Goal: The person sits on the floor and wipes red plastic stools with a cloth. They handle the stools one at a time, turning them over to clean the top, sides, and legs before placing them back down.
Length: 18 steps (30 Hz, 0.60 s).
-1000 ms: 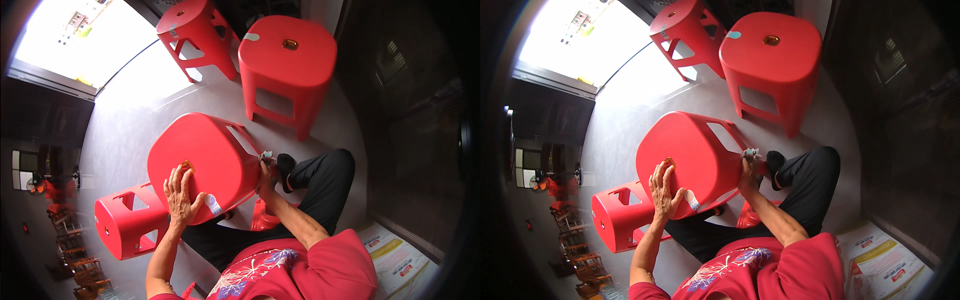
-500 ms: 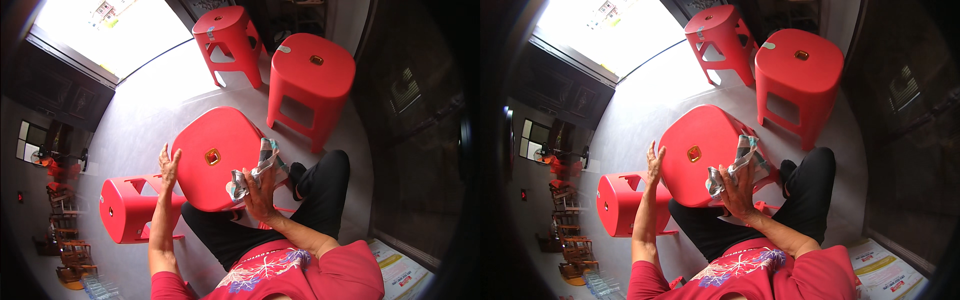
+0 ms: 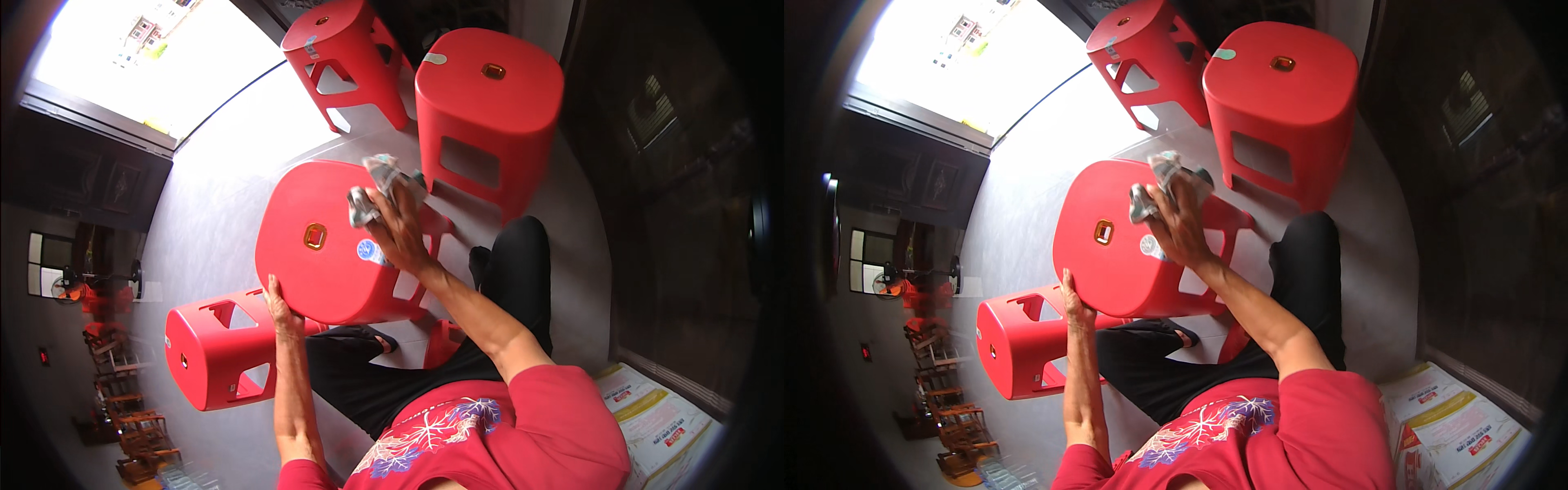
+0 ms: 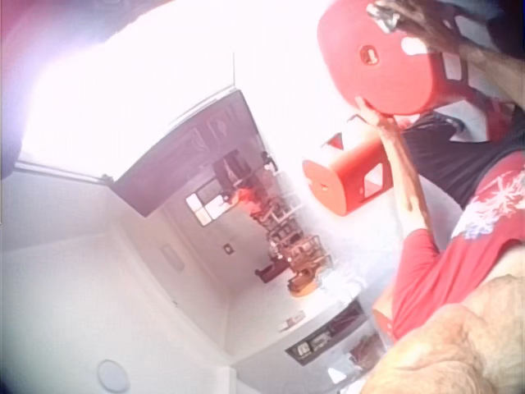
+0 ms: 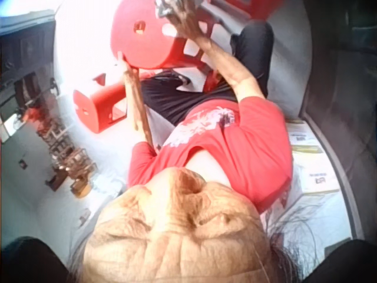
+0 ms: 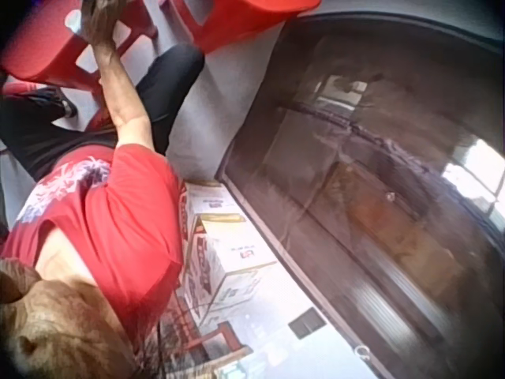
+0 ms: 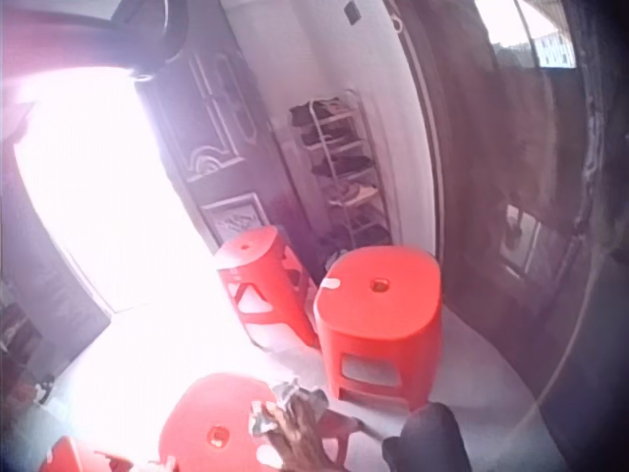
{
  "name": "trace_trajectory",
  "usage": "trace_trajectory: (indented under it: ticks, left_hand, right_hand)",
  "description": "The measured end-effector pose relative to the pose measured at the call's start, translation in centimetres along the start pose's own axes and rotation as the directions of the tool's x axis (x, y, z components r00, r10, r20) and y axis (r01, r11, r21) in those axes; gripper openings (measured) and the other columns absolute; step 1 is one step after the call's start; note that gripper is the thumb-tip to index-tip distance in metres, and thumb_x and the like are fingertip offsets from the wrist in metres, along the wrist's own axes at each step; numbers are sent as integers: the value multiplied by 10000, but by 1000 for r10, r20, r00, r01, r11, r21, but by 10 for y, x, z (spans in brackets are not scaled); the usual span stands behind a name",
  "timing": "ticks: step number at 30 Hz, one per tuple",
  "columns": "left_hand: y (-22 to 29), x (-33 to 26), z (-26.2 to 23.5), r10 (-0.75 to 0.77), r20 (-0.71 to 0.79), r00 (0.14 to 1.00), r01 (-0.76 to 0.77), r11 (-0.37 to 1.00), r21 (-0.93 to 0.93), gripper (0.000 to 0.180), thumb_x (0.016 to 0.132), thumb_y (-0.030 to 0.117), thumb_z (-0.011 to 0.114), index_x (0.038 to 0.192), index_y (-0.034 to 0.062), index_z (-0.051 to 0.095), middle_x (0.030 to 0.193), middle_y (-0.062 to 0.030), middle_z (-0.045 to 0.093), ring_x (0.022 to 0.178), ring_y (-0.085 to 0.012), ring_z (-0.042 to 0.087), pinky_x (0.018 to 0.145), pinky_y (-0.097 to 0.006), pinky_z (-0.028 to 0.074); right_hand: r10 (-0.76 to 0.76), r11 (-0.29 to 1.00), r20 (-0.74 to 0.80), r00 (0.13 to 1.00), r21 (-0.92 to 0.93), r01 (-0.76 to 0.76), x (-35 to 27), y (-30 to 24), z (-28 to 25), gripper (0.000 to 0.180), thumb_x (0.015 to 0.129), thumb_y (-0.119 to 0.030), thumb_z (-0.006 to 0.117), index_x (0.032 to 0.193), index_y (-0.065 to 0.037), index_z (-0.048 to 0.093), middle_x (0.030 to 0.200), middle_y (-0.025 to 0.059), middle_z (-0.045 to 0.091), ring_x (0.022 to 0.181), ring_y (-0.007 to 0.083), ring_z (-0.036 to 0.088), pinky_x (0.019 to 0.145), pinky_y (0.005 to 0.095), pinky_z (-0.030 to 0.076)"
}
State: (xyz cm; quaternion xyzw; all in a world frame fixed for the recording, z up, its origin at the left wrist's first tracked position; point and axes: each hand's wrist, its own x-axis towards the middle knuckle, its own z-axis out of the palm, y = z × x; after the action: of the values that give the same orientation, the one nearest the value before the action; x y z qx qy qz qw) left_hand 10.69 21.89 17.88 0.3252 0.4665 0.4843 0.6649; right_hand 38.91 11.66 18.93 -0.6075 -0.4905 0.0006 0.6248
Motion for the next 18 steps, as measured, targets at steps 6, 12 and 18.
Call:
trace_trajectory:
  ticks: [6,12,18]
  left_hand:
    - [-27,-61,26,-45,-263,964,38,999,-32,596,917,384,578,1378,148,284,1295,-111,483,1114,-291,558,786,-488,563]
    - [-22,-113,40,-75,-446,892,86,996,4,570,890,485,582,1356,274,331,1321,-47,484,1119,-332,547,682,-618,537]
    - [-9,-128,53,751,-196,631,33,227,973,811,801,355,737,1428,144,268,1387,-139,406,1253,-365,397,1022,-559,336]
  right_hand:
    - [190,944,120,974,-297,-147,25,62,75,578,855,-271,609,1344,-17,434,1267,265,480,993,389,514,920,438,410]
    - [322,941,128,938,68,-332,-63,-62,5,625,935,-228,510,1420,65,245,1370,331,338,1296,505,293,1069,517,259]
    - [300,922,214,930,186,-340,-113,-84,-20,655,897,-173,559,1419,50,231,1394,305,273,1269,514,304,1036,566,274]
